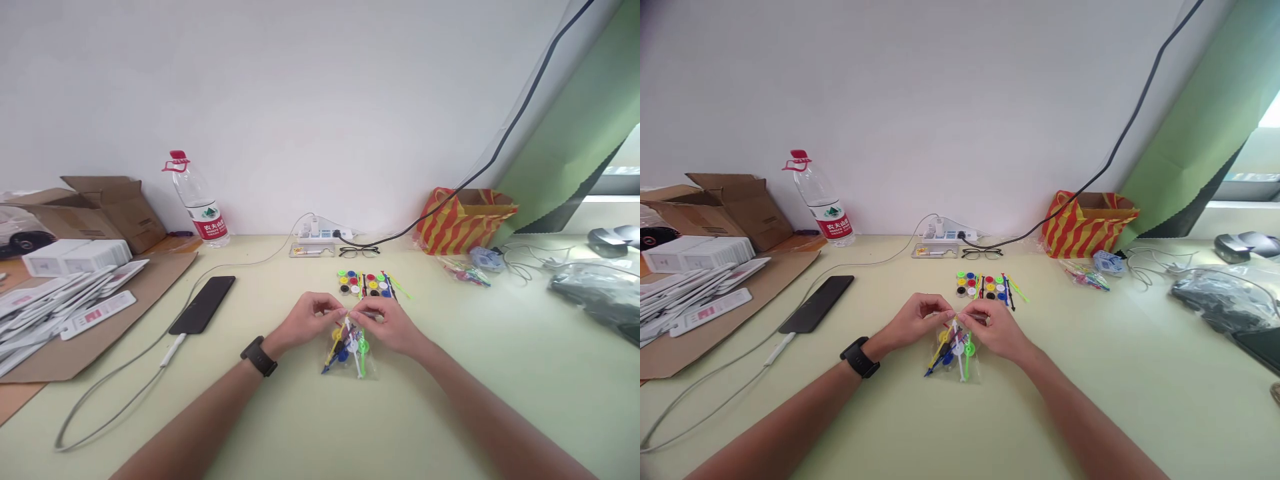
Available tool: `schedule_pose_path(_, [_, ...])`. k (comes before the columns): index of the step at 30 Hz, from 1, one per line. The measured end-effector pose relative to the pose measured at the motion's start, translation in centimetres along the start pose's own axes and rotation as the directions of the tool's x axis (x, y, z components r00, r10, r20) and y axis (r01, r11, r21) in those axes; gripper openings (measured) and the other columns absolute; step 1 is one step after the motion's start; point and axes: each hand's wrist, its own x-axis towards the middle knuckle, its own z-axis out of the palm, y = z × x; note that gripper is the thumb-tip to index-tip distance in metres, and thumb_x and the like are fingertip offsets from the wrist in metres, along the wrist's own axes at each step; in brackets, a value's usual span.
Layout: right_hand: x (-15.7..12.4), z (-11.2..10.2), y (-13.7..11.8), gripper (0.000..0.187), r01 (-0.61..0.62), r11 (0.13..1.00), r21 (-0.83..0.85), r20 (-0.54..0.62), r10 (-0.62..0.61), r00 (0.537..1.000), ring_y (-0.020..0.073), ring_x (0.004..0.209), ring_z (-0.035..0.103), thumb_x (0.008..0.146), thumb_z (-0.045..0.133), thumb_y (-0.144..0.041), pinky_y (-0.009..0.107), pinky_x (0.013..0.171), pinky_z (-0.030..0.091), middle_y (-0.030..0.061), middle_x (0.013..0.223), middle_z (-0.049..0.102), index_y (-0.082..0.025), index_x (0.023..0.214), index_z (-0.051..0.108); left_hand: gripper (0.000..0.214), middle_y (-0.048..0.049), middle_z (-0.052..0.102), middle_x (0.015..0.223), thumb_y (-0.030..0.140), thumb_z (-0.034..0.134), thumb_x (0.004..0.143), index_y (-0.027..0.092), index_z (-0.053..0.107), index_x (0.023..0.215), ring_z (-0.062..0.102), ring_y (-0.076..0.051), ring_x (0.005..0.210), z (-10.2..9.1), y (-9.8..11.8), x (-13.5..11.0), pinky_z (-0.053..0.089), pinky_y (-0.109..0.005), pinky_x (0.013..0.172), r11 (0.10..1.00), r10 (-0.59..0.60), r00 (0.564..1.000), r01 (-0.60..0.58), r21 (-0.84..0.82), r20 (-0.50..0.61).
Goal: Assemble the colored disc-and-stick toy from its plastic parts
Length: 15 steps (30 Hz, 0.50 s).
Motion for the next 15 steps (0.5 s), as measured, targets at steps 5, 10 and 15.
schedule_pose_path(5, [-0.1,-0.2,0.3,0.032,0.035,0.998,-0.057,0.032,-0.033,0.999,0.0181,0.069,0.057,0.098,0.061,-0.047,0.030,0.062,0.043,0.0043,0.078,0.071,-0.022,0.088,0.078,0.030,-0.0071,0.078,0.084,0.045,0.069,0.095,0.017,0.080,0.092,0.069,-0.019,0.077,-0.2,-0.7,0.0,0.055,-0.030,0.075,0.998,-0.006,0.999,0.004,0.064,0.033])
schedule_pose_path(10, [0.0,-0.9,0.8,0.037,0.027,0.992,-0.122,0.074,-0.018,0.997,0.0159,0.064,0.050,0.100,0.057,-0.048,0.029,0.059,0.037,0.0027,0.073,0.067,-0.020,0.085,0.076,0.032,-0.0063,0.077,0.088,0.046,0.067,0.096,0.017,0.081,0.096,0.069,-0.018,0.076,-0.1,-1.0,0.1,0.053,-0.027,0.069,0.995,-0.008,0.999,0.005,0.097,0.036])
schedule_pose_path(15, [-0.2,-0.9,0.9,0.038,-0.013,0.995,-0.102,0.128,0.027,0.991,0.0140,0.061,0.048,0.103,0.053,-0.047,0.027,0.059,0.037,-0.0011,0.067,0.058,-0.019,0.084,0.071,0.032,-0.0045,0.074,0.088,0.044,0.059,0.102,0.018,0.077,0.101,0.063,-0.014,0.072,0.3,-0.1,-0.1,0.047,-0.024,0.066,0.975,0.037,0.998,-0.048,0.219,0.057])
